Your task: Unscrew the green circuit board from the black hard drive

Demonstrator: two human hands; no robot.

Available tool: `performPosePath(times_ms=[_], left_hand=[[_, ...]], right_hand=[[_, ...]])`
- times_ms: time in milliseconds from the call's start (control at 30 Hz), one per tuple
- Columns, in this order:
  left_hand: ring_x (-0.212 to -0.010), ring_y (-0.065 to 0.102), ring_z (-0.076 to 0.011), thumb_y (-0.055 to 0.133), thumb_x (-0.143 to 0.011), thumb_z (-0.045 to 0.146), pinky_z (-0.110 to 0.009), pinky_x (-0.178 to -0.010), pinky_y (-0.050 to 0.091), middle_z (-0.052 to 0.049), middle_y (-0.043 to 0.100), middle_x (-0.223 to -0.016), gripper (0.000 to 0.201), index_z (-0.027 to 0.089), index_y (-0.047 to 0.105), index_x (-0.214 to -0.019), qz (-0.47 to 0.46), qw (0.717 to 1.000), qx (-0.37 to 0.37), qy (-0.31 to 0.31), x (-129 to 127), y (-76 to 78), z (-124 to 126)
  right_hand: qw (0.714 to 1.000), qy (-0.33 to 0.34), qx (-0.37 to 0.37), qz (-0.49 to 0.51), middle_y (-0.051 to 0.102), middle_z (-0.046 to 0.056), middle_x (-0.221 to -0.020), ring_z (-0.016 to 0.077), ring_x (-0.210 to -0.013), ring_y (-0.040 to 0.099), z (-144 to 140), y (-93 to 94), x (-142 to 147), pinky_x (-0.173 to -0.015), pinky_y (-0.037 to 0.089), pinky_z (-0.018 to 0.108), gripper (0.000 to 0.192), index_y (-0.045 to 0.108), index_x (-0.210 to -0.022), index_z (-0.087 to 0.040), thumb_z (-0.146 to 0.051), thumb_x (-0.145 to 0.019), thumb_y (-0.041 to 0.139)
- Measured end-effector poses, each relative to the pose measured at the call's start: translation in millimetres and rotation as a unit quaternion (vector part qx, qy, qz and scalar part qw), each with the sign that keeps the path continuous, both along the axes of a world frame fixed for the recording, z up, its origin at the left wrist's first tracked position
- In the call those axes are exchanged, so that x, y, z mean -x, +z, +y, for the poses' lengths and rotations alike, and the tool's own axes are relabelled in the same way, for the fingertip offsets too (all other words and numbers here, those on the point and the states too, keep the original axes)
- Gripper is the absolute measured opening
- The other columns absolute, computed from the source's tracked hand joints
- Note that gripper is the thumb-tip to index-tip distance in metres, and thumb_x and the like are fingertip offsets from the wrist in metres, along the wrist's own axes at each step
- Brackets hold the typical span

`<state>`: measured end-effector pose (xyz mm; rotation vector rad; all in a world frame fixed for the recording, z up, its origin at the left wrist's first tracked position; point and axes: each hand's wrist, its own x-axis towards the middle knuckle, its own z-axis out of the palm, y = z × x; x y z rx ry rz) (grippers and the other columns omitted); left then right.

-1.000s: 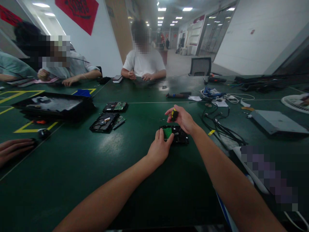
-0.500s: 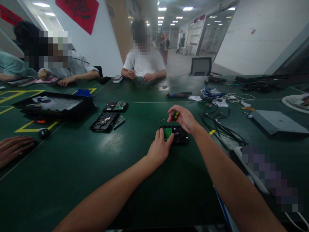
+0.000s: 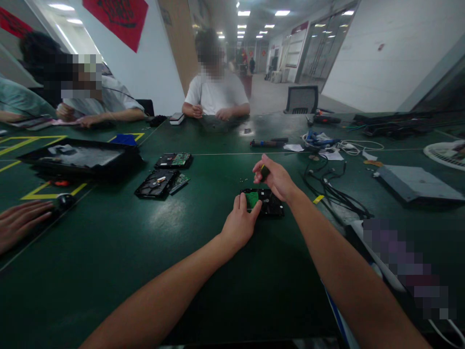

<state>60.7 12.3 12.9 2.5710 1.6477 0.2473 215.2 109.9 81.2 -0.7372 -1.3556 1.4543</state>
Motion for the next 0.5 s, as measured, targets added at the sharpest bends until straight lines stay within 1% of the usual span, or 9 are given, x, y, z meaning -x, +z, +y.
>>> performPosePath(times_ms=[67,133,267,333,433,500], left_hand=[[-0.154,0.018,-0.0416,0.046,-0.099,0.013,-0.051,-0.107,0.047,-0.017,0.021,-0.165,0.061,0.032,0.036,-0.156,0.001,1.0,0.0,-0.001,-0.2,1.1,-0.5],[-0.154,0.018,-0.0417,0.046,-0.099,0.013,-0.052,-0.108,0.046,-0.018,0.021,-0.165,0.061,0.032,0.036,-0.156,-0.001,1.0,0.001,-0.002,-0.3,1.5,-0.6],[-0.154,0.017,-0.0427,0.046,-0.099,0.013,-0.052,-0.107,0.047,-0.018,0.021,-0.165,0.061,0.032,0.036,-0.156,-0.002,1.0,0.006,-0.002,-0.2,0.7,0.1],[-0.154,0.016,-0.0432,0.046,-0.1,0.014,-0.052,-0.107,0.047,-0.019,0.02,-0.165,0.06,0.031,0.037,-0.156,-0.004,1.0,0.007,-0.002,-0.1,0.2,0.5],[-0.154,0.016,-0.0433,0.046,-0.1,0.014,-0.053,-0.108,0.046,-0.018,0.021,-0.165,0.059,0.032,0.037,-0.156,-0.005,1.0,0.005,-0.002,0.4,-0.9,1.1],[-0.154,0.016,-0.0438,0.046,-0.1,0.015,-0.052,-0.107,0.047,-0.018,0.022,-0.164,0.059,0.032,0.036,-0.156,-0.005,1.0,0.003,-0.003,0.7,-2.0,1.4]], right_hand=[[1.0,0.009,0.013,0.014,0.056,0.001,-0.07,0.0155,-0.067,0.055,1.6,-0.9,-0.5,-0.072,0.05,0.033,0.049,0.071,-0.085,-0.022,-0.065,-0.095,0.051],[1.0,0.004,0.014,0.017,0.059,0.002,-0.075,0.0166,-0.072,0.057,2.6,-1.3,-1.4,-0.075,0.051,0.034,0.046,0.073,-0.09,-0.022,-0.062,-0.095,0.051],[1.0,-0.028,-0.007,-0.01,0.062,0.002,-0.082,0.0173,-0.079,0.059,3.4,-1.1,-3.5,-0.078,0.053,0.034,0.03,0.073,-0.097,-0.023,-0.051,-0.09,0.065],[0.999,-0.034,-0.012,-0.022,0.062,0.002,-0.082,0.0172,-0.079,0.059,3.3,-0.6,-4.0,-0.077,0.053,0.034,0.026,0.073,-0.097,-0.023,-0.048,-0.088,0.068],[0.999,-0.028,-0.015,-0.018,0.063,0.003,-0.081,0.0173,-0.079,0.06,2.1,0.3,-3.4,-0.078,0.053,0.035,0.028,0.074,-0.094,-0.022,-0.048,-0.091,0.064],[1.0,-0.013,-0.008,-0.006,0.065,0.004,-0.083,0.0182,-0.082,0.061,0.6,0.8,-2.3,-0.082,0.053,0.037,0.031,0.074,-0.093,-0.021,-0.049,-0.092,0.059]])
